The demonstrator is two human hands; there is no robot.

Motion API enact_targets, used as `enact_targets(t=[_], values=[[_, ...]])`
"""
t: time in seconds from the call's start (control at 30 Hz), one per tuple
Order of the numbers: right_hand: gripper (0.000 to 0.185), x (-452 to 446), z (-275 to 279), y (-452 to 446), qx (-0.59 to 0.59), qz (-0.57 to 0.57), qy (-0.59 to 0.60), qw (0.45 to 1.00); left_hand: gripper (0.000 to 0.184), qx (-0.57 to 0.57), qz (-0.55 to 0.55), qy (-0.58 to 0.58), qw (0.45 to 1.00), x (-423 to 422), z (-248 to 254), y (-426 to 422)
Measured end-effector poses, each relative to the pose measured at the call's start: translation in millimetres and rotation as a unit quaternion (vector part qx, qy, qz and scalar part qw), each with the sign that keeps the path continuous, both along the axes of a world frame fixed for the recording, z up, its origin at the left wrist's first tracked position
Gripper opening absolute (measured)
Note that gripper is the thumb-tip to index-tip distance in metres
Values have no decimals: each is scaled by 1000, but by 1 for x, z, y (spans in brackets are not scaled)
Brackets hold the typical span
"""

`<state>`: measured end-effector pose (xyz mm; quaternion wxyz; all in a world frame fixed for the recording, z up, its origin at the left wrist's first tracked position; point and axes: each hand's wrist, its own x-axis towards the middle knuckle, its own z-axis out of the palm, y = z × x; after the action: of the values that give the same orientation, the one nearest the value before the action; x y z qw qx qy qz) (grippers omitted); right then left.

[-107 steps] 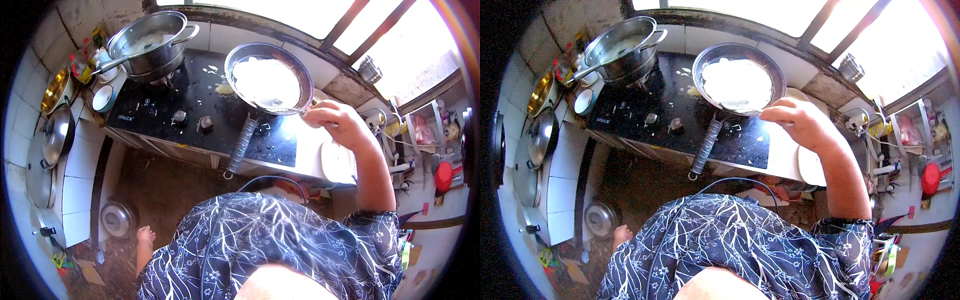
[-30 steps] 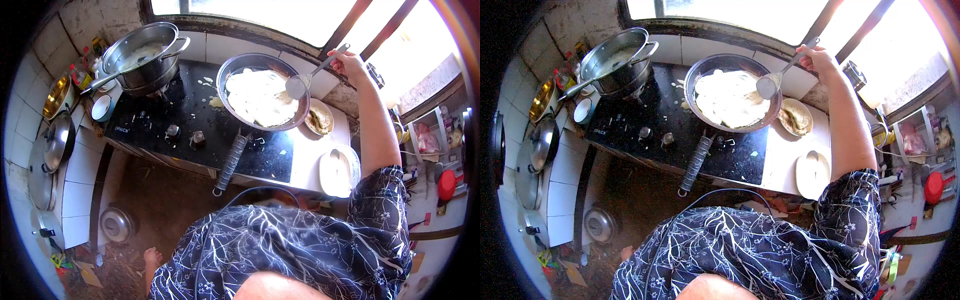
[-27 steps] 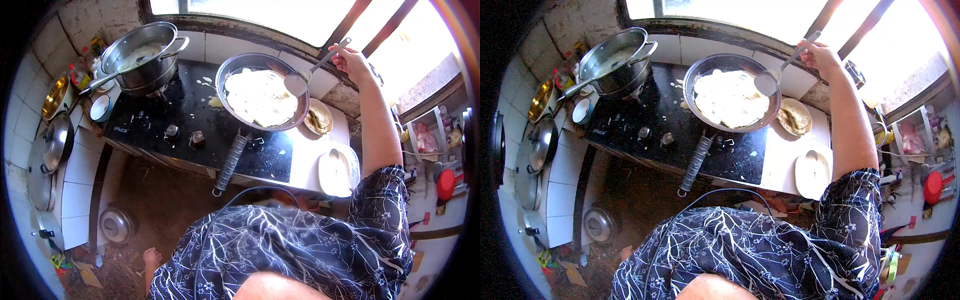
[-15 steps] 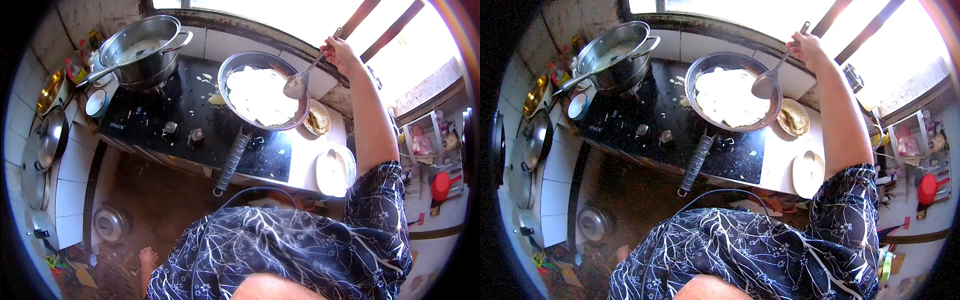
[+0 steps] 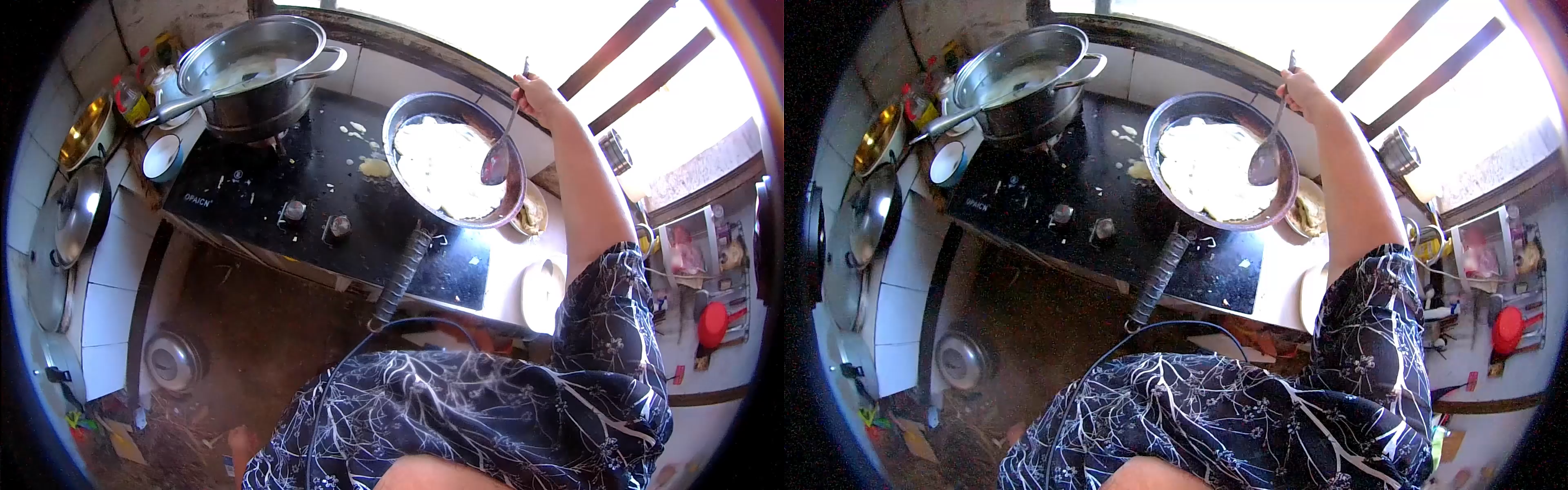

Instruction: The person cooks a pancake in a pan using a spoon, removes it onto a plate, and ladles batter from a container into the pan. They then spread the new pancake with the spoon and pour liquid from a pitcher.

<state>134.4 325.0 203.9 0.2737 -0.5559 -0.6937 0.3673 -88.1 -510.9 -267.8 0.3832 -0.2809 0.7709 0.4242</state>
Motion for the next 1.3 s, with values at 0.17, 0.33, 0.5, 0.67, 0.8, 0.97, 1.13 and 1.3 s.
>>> enact_targets(t=[0.17,0.33,0.5,0.67,0.8,0.97,1.13,1.3], values=[[28,-31,3,13,14,48,-13,999,13,45,66,-21,997,10,-47,-41],[36,-71,8,10,97,104,-9,990,16,4,6,-53,999,5,-56,-56],[28,-89,19,3,189,176,-8,966,20,-208,-729,300,579,11,-5,-33],[27,-77,22,-5,202,204,-167,943,19,-240,-622,166,726,-10,-81,-60],[27,-70,10,-34,222,180,-320,903,22,-197,-663,208,692,-10,-63,-58],[28,-79,-17,-19,225,182,-374,881,21,-180,-643,216,713,-1,-41,-57],[28,-116,-7,-35,268,222,-297,889,18,-188,-599,204,751,13,-32,-56],[27,-139,9,-47,260,233,-244,905,16,-200,-576,213,764,28,-27,-57]])
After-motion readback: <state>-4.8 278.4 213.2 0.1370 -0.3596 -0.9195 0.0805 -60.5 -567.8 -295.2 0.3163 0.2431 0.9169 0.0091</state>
